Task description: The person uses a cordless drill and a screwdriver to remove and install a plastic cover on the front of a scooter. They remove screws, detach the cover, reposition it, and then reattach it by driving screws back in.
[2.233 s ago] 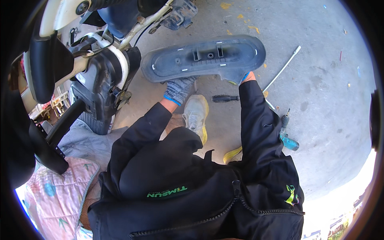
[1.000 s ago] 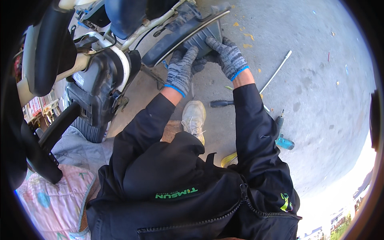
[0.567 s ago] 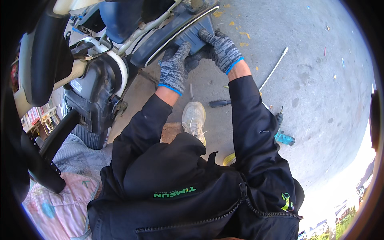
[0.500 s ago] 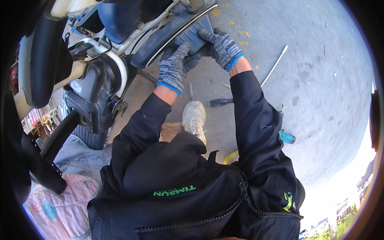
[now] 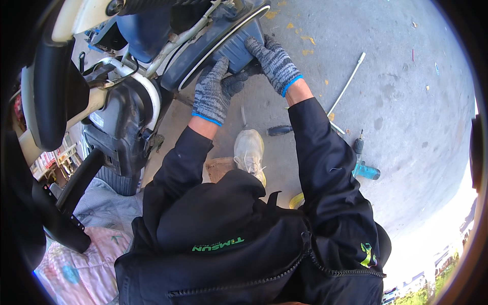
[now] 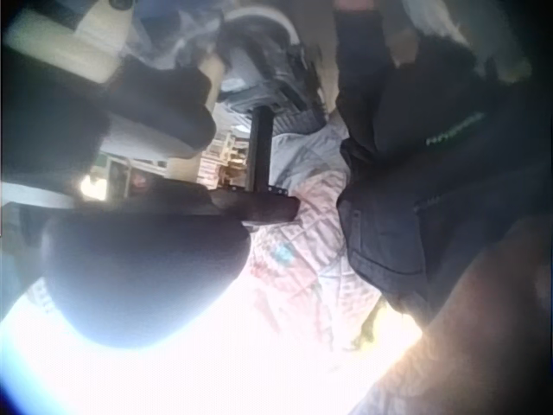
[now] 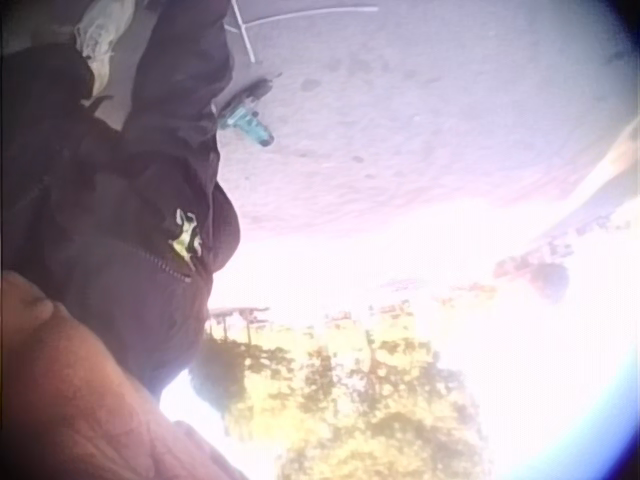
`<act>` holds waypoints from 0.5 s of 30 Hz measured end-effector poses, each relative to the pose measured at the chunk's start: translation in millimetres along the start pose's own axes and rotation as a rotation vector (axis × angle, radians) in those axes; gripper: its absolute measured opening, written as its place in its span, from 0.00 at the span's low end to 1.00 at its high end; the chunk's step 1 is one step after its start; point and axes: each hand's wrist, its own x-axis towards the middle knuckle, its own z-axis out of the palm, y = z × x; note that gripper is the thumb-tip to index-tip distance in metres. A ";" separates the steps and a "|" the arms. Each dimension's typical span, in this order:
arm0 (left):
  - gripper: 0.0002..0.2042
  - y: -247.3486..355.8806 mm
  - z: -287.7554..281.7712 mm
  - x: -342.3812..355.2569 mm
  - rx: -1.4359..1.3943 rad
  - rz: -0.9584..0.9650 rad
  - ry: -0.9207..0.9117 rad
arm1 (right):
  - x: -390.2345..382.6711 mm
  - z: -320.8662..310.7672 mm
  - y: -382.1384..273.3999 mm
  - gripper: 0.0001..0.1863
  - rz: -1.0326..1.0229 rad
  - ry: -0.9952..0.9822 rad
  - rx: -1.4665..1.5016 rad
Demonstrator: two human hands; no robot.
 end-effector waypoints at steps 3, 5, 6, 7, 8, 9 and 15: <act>0.14 -3.2 -8.9 -0.1 -0.017 -0.024 0.036 | -4.4 6.5 -2.2 0.28 -0.029 0.007 -0.108; 0.13 -3.3 -12.3 3.4 -0.058 -0.019 0.040 | 0.9 9.2 -4.0 0.27 -0.044 0.013 -0.185; 0.13 -5.5 -12.6 2.6 -0.062 -0.034 0.033 | 3.2 4.5 0.3 0.27 0.002 -0.013 -0.166; 0.13 -7.7 -14.1 1.7 -0.066 -0.049 0.027 | 4.7 -0.4 4.8 0.26 0.048 -0.040 -0.147; 0.13 -4.3 -13.4 1.3 -0.066 -0.052 0.020 | 6.1 -0.4 -0.2 0.26 0.083 -0.072 -0.123; 0.13 -3.6 -10.7 0.9 -0.063 -0.043 0.035 | 6.5 0.0 -4.6 0.26 0.083 -0.066 -0.103; 0.15 -0.3 -0.7 -2.6 -0.078 -0.085 0.007 | -0.3 8.1 -16.3 0.27 0.055 0.067 0.012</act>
